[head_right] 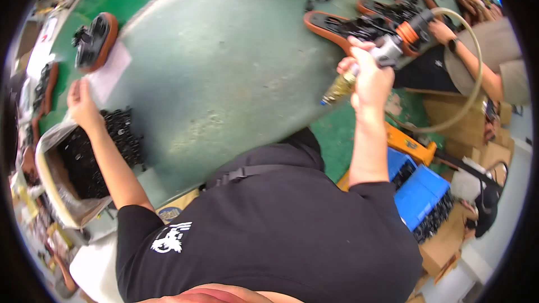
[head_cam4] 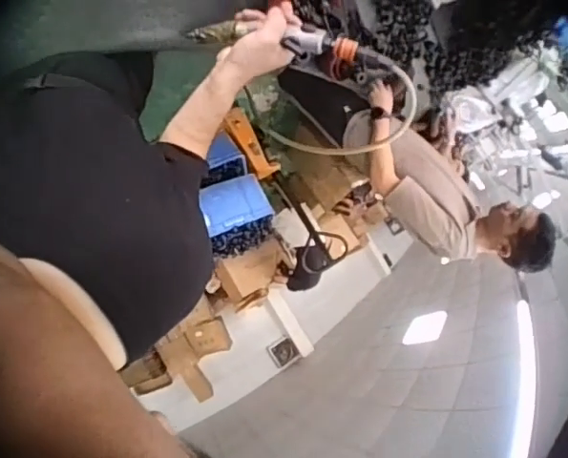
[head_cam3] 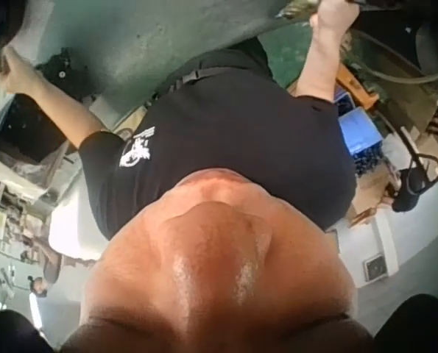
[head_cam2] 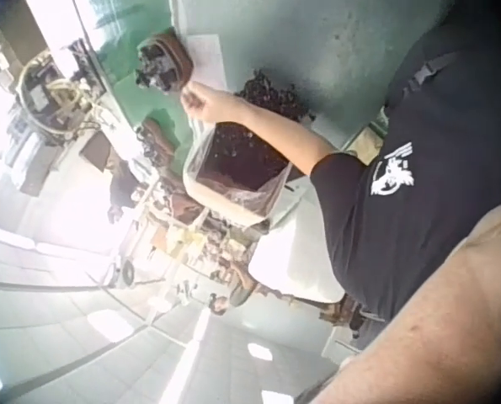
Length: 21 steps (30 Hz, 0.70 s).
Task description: Assembling components onto bicycle seats using a pneumatic tool on a production line.
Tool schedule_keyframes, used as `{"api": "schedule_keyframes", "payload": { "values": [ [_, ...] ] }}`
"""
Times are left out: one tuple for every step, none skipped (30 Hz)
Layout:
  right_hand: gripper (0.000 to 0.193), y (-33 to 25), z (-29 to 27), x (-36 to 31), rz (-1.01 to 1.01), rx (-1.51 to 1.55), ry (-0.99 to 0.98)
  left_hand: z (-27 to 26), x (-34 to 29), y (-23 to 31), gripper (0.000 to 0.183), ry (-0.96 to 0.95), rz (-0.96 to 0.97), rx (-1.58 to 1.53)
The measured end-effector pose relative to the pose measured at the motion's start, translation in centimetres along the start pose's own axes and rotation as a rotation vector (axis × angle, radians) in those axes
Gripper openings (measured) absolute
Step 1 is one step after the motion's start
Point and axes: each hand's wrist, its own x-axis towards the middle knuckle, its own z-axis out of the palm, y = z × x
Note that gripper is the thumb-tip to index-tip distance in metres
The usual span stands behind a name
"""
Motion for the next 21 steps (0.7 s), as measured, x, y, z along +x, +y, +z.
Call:
{"api": "schedule_keyframes", "payload": {
  "values": [
    [0.008,0.2,-0.5,0.1,0.029,-0.023,0.022,-0.4,-2.1,1.7,0.025,-0.155,0.003,0.186],
    [0.009,0.3,-0.7,0.3,0.049,-0.003,0.002,-2.1,-3.9,2.4,0.015,-0.369,0.031,0.249],
    [0.01,0.4,-0.7,0.6,0.063,0.009,-0.008,-2.7,-5.3,4.1,0.008,-0.641,0.241,0.418],
    [0.011,1.0,-0.5,0.9,0.068,0.026,-0.023,-2.5,-7.5,7.2,0.01,-0.767,-0.066,0.424],
    [0.012,1.6,0.0,1.3,0.069,0.039,-0.046,-3.6,-9.1,6.8,0.015,-0.8,-0.074,0.497],
    [0.011,2.3,0.2,1.5,0.053,0.008,-0.08,-4.3,-10.6,6.5,0.02,-0.822,-0.039,0.575],
    [0.023,2.4,0.9,1.5,0.043,-0.038,-0.14,-5.2,-11.9,6.6,0.025,-0.857,0.027,0.776],
    [0.02,2.5,1.4,1.3,0.068,-0.066,-0.191,-5.6,-13.2,6.9,0.025,-0.823,0.046,0.868],
    [0.018,2.5,1.8,0.9,0.089,-0.093,-0.235,-5.8,-14.0,7.0,0.025,-0.792,0.07,0.956],
    [0.013,3.1,1.9,0.6,0.104,-0.11,-0.314,-5.9,-14.7,6.3,0.023,-0.73,0.077,0.942],
    [0.016,3.5,2.4,0.0,0.069,-0.119,-0.42,-6.0,-15.1,5.5,0.021,-0.671,0.086,0.925],
    [0.016,3.2,2.9,-1.2,0.12,-0.13,-0.528,-6.2,-15.2,4.8,0.016,-0.654,0.15,0.941],
    [0.016,2.7,3.3,-2.2,0.17,-0.142,-0.631,-6.0,-15.1,4.7,0.016,-0.655,0.15,0.939],
    [0.018,2.3,3.3,-2.5,0.231,-0.169,-0.783,-5.7,-15.1,4.6,0.014,-0.648,0.186,0.965],
    [0.02,2.1,3.4,-2.7,0.29,-0.192,-0.935,-5.5,-14.9,4.6,0.012,-0.639,0.227,0.992],
    [0.018,1.9,3.5,-3.1,0.349,-0.152,-1.006,-5.5,-14.9,4.5,0.012,-0.641,0.232,0.99],
    [0.018,1.5,3.6,-3.0,0.388,-0.217,-1.105,-5.7,-15.1,4.4,0.01,-0.641,0.26,0.976],
    [0.018,1.6,3.5,-3.1,0.391,-0.223,-1.163,-5.8,-15.1,4.3,0.008,-0.641,0.289,0.96],
    [0.018,1.7,3.4,-3.3,0.395,-0.229,-1.222,-6.0,-15.0,4.1,0.008,-0.643,0.293,0.956],
    [0.019,1.0,3.4,-3.8,0.418,-0.25,-1.204,-6.3,-14.8,3.9,0.009,-0.65,0.315,0.941],
    [0.019,0.6,3.2,-4.0,0.417,-0.251,-1.213,-6.6,-14.9,4.1,0.01,-0.648,0.331,0.933]
  ]
}}
